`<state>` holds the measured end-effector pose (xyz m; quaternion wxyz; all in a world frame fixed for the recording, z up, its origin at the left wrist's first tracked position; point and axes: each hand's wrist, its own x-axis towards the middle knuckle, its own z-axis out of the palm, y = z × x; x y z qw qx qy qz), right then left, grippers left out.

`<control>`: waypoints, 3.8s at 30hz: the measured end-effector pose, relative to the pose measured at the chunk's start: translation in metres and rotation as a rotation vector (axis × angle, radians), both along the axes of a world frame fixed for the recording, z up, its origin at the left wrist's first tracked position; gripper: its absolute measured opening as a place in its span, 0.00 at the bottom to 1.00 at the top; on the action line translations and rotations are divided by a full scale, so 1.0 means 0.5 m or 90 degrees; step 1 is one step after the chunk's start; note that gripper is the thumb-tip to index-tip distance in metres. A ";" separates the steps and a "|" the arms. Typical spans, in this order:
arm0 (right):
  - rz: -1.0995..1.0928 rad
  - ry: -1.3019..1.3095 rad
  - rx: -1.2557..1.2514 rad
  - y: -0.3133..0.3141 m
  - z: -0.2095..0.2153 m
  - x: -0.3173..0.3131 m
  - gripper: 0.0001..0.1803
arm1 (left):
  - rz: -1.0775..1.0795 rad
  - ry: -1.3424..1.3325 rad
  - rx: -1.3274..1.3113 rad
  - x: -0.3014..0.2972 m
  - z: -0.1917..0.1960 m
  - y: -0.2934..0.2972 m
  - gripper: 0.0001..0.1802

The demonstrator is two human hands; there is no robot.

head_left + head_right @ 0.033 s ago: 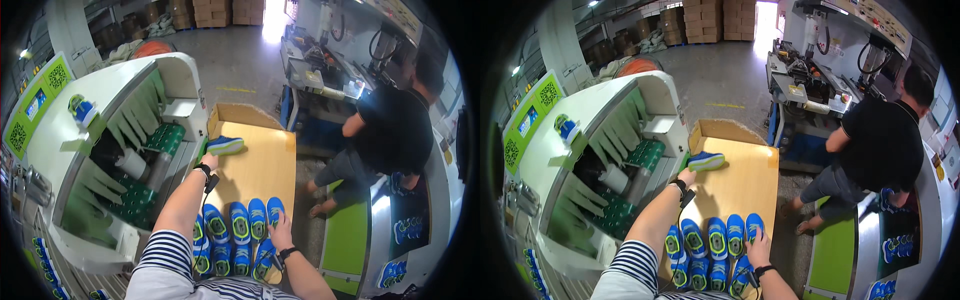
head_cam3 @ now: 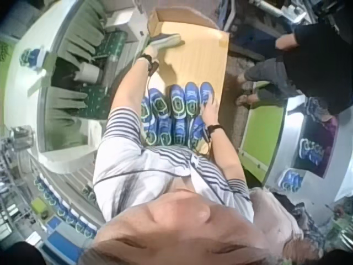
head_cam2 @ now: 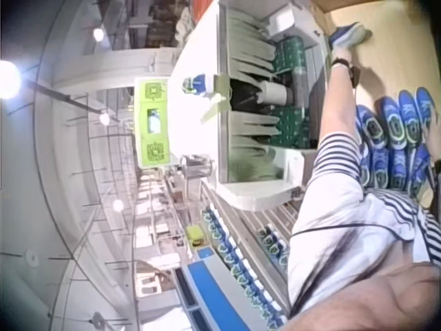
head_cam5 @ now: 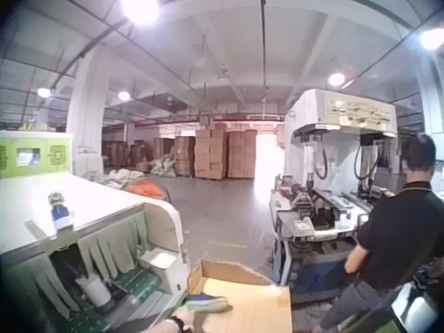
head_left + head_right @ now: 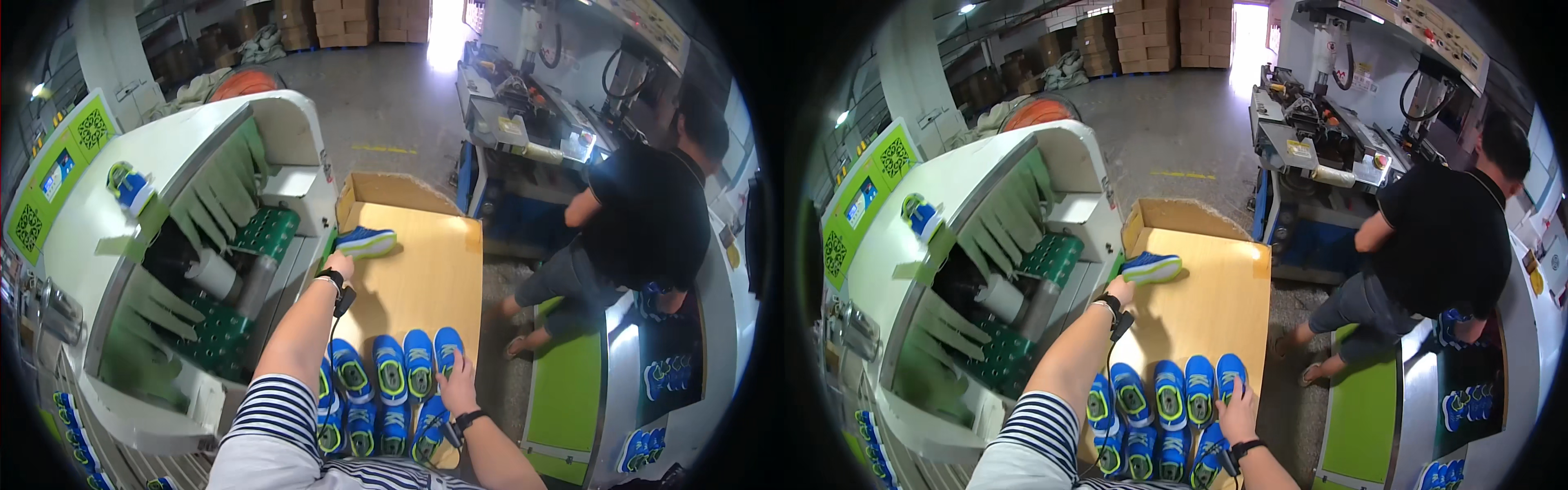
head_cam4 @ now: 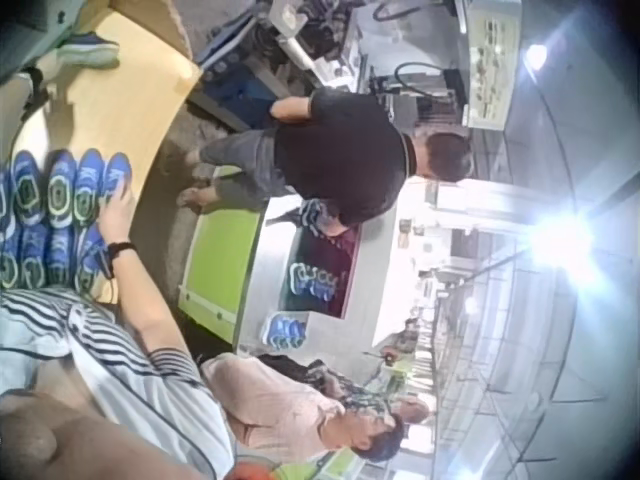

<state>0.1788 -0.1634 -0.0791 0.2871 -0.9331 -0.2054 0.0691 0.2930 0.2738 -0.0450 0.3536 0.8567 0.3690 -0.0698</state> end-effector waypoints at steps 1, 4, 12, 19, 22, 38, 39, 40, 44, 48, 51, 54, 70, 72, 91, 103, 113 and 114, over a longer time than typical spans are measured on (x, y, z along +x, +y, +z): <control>-0.001 0.005 -0.002 0.002 0.003 0.004 0.43 | 0.016 -0.008 0.053 0.020 -0.023 0.009 0.36; -0.010 0.007 -0.007 0.003 0.010 0.008 0.43 | -0.048 -0.011 0.208 0.058 -0.074 -0.003 0.40; -0.013 0.038 -0.022 0.003 0.018 0.014 0.41 | -0.222 0.071 0.390 0.024 -0.026 -0.106 0.39; -0.011 0.035 -0.041 0.004 0.020 0.015 0.41 | -0.351 0.056 0.074 0.037 -0.032 -0.007 0.58; -0.013 0.049 -0.015 0.005 0.025 0.016 0.42 | -0.280 0.090 0.164 0.008 -0.059 -0.041 0.53; 0.001 0.141 0.461 0.076 0.137 0.139 0.44 | 0.485 -0.764 -0.019 -0.525 0.306 -0.237 0.46; 0.084 0.140 0.489 0.122 0.186 0.165 0.43 | 0.553 -0.769 -0.006 -0.544 0.306 -0.223 0.46; 0.148 0.075 0.468 0.181 0.234 0.182 0.42 | 0.612 -0.707 0.057 -0.557 0.303 -0.208 0.46; 0.383 -0.059 0.511 0.500 0.388 0.196 0.41 | 0.579 -0.605 0.344 -0.583 0.284 -0.168 0.47; 0.504 -0.159 0.406 0.808 0.392 0.145 0.47 | 0.521 -0.583 0.336 -0.570 0.267 -0.138 0.49; 0.500 -0.014 0.233 0.902 0.362 0.152 0.50 | 0.523 -0.541 0.364 -0.567 0.252 -0.115 0.49; 0.539 0.003 0.344 0.860 0.358 0.175 0.51 | 0.567 -0.644 0.304 -0.567 0.245 -0.097 0.52; 0.104 0.370 0.150 -0.083 0.283 0.059 0.24 | -0.185 -0.430 0.045 -0.589 0.197 -0.382 0.15; 0.103 0.380 0.100 -0.128 0.234 0.023 0.26 | -0.235 -0.354 0.113 -0.565 0.182 -0.399 0.15; 0.386 -0.010 -0.012 0.426 0.147 0.276 0.52 | -0.115 0.020 0.166 -0.532 0.063 -0.318 0.33; 0.109 0.529 0.267 0.460 0.080 0.319 0.57 | 0.070 -0.346 0.069 -0.601 0.155 -0.329 0.35; 0.397 0.123 0.310 0.195 0.241 -0.049 0.52 | 0.031 -0.697 -0.060 -0.494 0.278 -0.320 0.20; 0.257 0.115 0.179 0.177 0.213 -0.051 0.51 | 0.126 -0.780 -0.061 -0.503 0.273 -0.306 0.16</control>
